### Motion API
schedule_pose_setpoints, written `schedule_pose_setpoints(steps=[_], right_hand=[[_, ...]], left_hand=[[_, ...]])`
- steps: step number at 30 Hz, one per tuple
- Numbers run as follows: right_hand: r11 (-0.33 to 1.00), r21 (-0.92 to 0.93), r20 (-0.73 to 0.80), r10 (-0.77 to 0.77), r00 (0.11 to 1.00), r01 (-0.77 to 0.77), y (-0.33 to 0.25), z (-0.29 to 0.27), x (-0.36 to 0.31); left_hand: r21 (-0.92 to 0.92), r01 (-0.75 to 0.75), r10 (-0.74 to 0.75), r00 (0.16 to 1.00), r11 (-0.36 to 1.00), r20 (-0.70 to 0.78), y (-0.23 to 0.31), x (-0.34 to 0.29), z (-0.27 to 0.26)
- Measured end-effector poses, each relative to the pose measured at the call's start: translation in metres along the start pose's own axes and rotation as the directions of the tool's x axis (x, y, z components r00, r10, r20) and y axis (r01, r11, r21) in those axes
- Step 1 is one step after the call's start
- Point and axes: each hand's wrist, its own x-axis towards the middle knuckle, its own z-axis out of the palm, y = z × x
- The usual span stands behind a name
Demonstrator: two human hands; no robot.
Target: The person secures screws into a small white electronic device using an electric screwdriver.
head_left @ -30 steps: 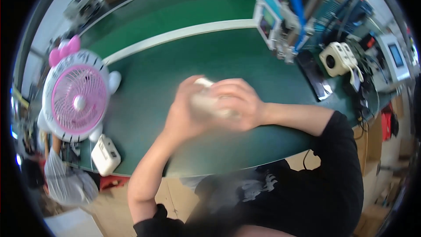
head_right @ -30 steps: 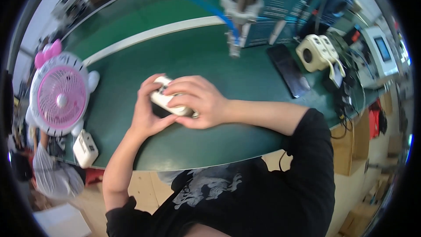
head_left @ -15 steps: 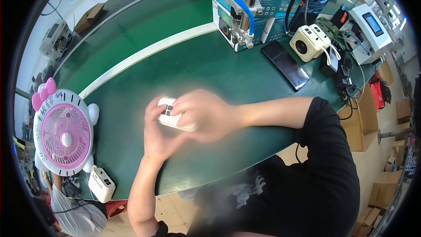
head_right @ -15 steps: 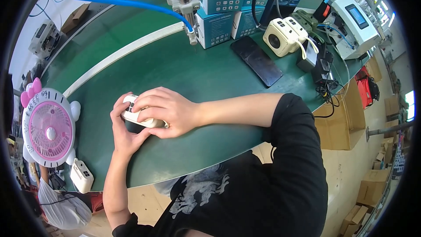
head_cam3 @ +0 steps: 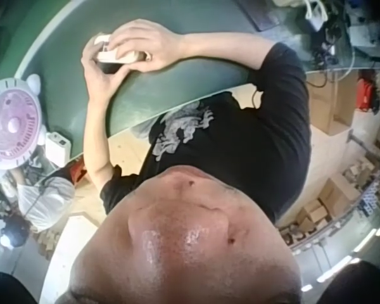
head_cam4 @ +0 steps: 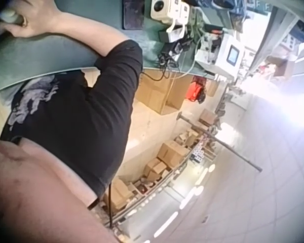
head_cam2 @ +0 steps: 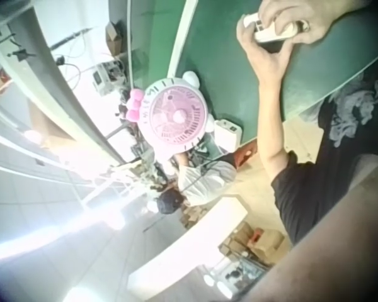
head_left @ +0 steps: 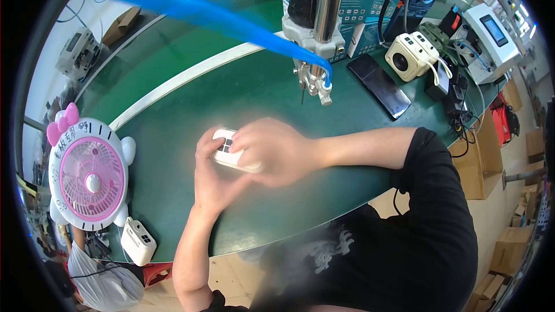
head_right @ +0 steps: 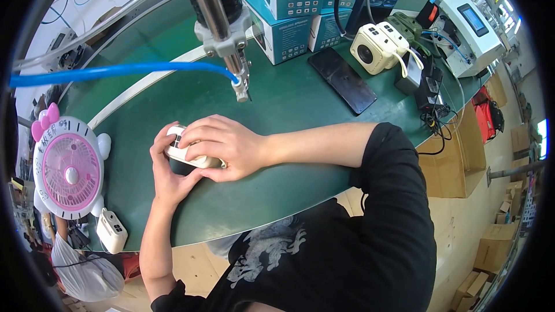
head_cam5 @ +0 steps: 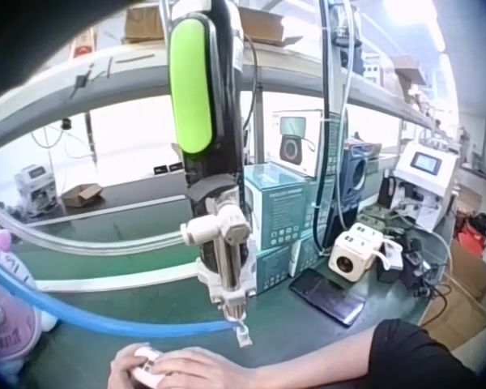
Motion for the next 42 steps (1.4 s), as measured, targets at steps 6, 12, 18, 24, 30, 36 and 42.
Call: schedule_pose_setpoints(steps=[6, 12, 18, 24, 30, 36, 42], right_hand=[[0.994, -0.106, 0.099, 0.025, 0.995, -0.015, 0.001, 0.003, 0.003], [0.993, -0.105, 0.023, -0.055, 0.998, 0.057, -0.001, -0.009, 0.007], [0.991, -0.110, 0.053, -0.072, 0.996, 0.078, -0.001, -0.007, 0.010], [0.988, -0.120, 0.075, -0.090, 0.993, 0.099, -0.001, -0.008, 0.008], [0.985, -0.149, 0.085, -0.077, 0.993, 0.089, 0.000, -0.011, 0.002], [0.988, -0.119, 0.078, -0.095, 0.992, 0.103, 0.001, -0.008, 0.008], [0.991, -0.099, 0.062, -0.083, 0.995, 0.089, 0.002, -0.008, 0.008]], left_hand=[[0.049, -0.023, 0.024, 1.000, 0.999, -0.003, -0.003, -0.002, -0.004], [0.028, -0.027, 0.026, 1.000, 0.999, 0.015, 0.009, 0.009, -0.006], [0.021, -0.125, 0.126, 0.991, 0.992, -0.046, 0.003, 0.007, -0.004], [0.030, -0.153, 0.155, 0.985, 0.988, -0.077, 0.004, 0.006, -0.004], [0.046, -0.169, 0.173, 0.981, 0.984, -0.089, 0.002, 0.006, 0.003], [0.039, -0.168, 0.171, 0.982, 0.985, -0.081, 0.004, 0.007, -0.003], [0.058, -0.167, 0.171, 0.982, 0.984, -0.076, 0.004, 0.008, -0.003]])
